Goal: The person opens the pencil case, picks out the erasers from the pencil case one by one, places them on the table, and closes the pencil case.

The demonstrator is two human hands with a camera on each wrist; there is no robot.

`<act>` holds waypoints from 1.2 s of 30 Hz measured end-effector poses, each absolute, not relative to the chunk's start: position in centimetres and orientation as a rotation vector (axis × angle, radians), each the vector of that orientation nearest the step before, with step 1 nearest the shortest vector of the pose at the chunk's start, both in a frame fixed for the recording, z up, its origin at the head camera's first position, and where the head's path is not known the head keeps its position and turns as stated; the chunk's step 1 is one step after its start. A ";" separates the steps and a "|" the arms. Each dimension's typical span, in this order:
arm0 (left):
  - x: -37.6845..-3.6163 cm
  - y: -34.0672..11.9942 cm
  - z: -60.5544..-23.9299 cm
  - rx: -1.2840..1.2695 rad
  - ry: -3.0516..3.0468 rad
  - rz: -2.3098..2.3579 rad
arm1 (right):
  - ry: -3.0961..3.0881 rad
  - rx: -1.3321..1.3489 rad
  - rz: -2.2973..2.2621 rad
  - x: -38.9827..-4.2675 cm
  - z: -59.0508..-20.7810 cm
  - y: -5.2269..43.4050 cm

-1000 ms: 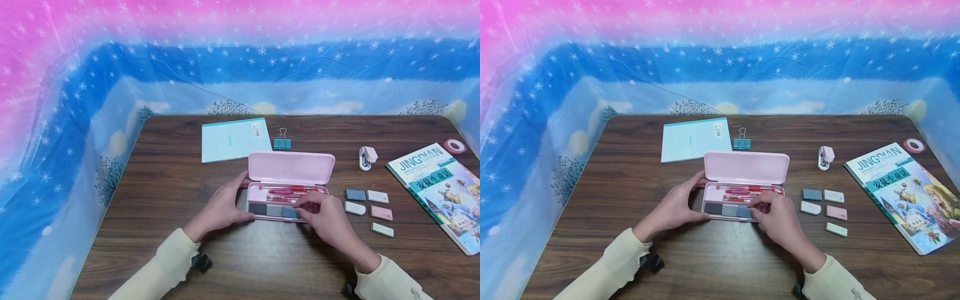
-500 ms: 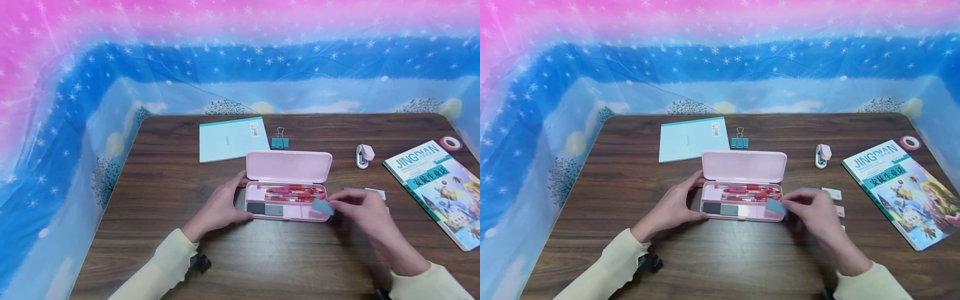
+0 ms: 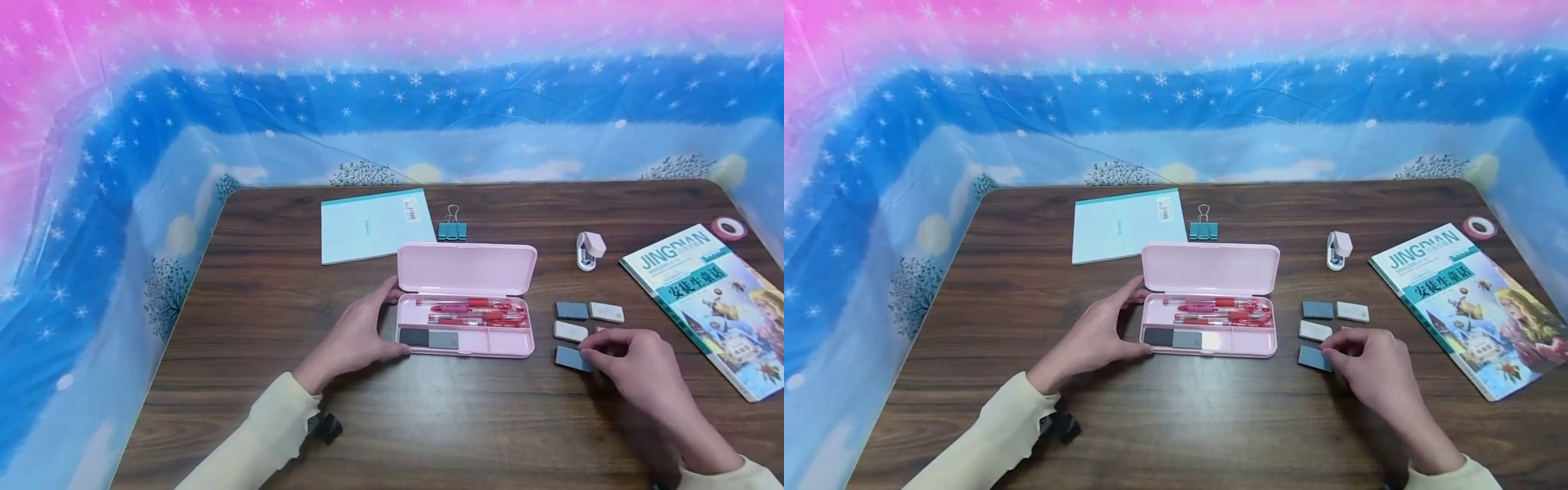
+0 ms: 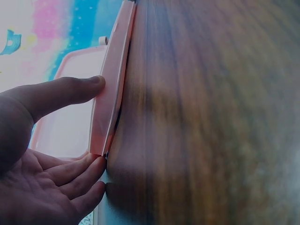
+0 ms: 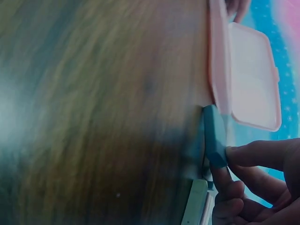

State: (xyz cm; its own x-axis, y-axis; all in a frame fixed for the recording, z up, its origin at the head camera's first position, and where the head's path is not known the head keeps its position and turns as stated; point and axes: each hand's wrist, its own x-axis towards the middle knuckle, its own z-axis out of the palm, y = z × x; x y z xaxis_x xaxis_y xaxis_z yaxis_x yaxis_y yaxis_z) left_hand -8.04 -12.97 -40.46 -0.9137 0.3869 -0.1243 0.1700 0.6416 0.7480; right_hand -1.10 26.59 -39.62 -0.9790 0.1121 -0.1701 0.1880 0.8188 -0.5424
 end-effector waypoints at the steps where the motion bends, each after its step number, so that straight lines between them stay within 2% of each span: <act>1: -8.0 -13.0 -40.5 0.448 2.589 1.140 | 2.899 0.222 -0.850 -1.1 -39.7 26.5; 11: -8.1 -13.0 -40.3 0.464 2.593 1.138 | 3.091 0.115 -0.880 -1.3 -38.9 23.8; 17: -8.1 -13.0 -40.3 0.474 2.592 1.144 | 3.008 -0.064 -1.059 -2.2 -37.5 18.1; 23: -8.1 -12.8 -40.2 0.484 2.592 1.135 | 2.946 -0.213 -1.013 -3.2 -38.6 13.4; 28: -8.2 -12.7 -40.0 0.489 2.585 1.129 | 2.962 -0.191 -0.885 -3.5 -39.4 12.2; 36: -8.1 -13.0 -40.0 0.460 2.579 1.135 | 2.860 -0.157 -1.010 -3.5 -39.5 11.2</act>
